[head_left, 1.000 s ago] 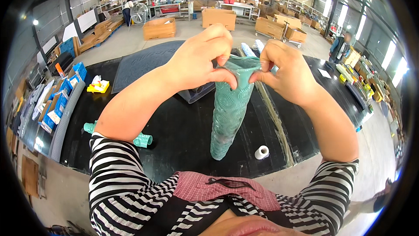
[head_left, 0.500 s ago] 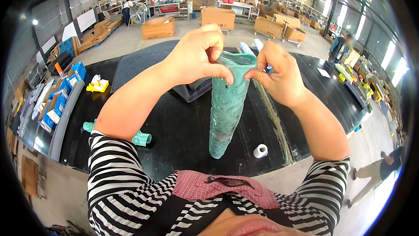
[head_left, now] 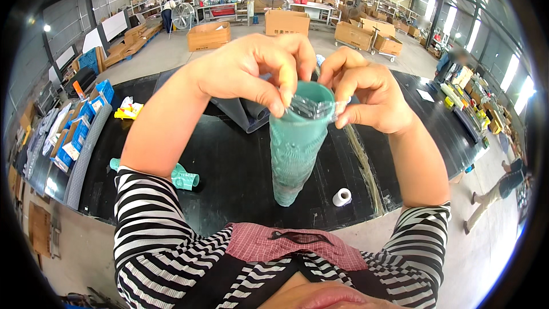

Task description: The person rolls a gray textured mat and secures it with tape. They then unwrap a green textured mat from plastic, roll it up, and secure it with tape. The person handles multiple mats and rolls of tape on a large black table.

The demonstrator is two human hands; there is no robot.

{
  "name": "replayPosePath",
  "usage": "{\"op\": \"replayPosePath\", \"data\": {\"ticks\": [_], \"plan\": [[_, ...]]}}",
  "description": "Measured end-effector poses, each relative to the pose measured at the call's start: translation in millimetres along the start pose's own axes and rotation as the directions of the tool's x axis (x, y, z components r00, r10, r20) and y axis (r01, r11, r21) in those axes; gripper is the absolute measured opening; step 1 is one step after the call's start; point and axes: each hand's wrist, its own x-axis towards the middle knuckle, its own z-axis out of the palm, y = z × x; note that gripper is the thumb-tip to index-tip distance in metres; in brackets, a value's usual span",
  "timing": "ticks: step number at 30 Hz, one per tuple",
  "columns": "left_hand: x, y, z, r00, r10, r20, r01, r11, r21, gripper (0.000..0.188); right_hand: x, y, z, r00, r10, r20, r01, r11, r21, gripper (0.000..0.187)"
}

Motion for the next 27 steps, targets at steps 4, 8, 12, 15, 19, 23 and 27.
{"op": "replayPosePath", "data": {"ticks": [4,8,12,15,19,23,27], "plan": [[14.9,-20.7,19.9,0.967,0.244,0.07,-0.221,0.946,-0.236,0.018,-2.8,8.5,6.1,0.997,-0.066,0.032,0.055,0.965,0.257,0.018],[1.3,-0.1,33.0,0.956,0.285,-0.066,-0.276,0.954,0.12,0.024,0.6,2.2,13.1,0.981,-0.194,-0.009,0.194,0.98,0.05,0.018],[-9.9,11.6,30.6,0.894,0.403,-0.198,-0.221,0.779,0.587,0.03,-9.1,-0.8,18.8,0.973,-0.21,-0.101,0.162,0.921,-0.356,0.025],[-10.9,11.7,29.5,0.89,0.419,-0.182,-0.205,0.723,0.659,0.025,-6.4,-11.3,13.9,0.981,-0.195,-0.008,0.162,0.837,-0.523,0.025],[-17.1,-1.0,33.0,0.831,0.46,-0.314,-0.029,0.598,0.801,0.019,-6.1,-7.6,17.6,0.989,-0.058,-0.133,-0.056,0.694,-0.718,0.026],[-12.8,-25.0,34.8,0.791,0.487,-0.37,0.032,0.572,0.82,0.018,-0.3,-1.0,25.6,0.957,0.043,-0.286,-0.27,0.494,-0.827,0.026],[-15.3,-32.0,25.2,0.846,0.36,-0.394,0.051,0.68,0.732,0.016,-6.3,3.5,17.7,0.961,0.092,-0.261,-0.259,0.631,-0.731,0.027]]}}
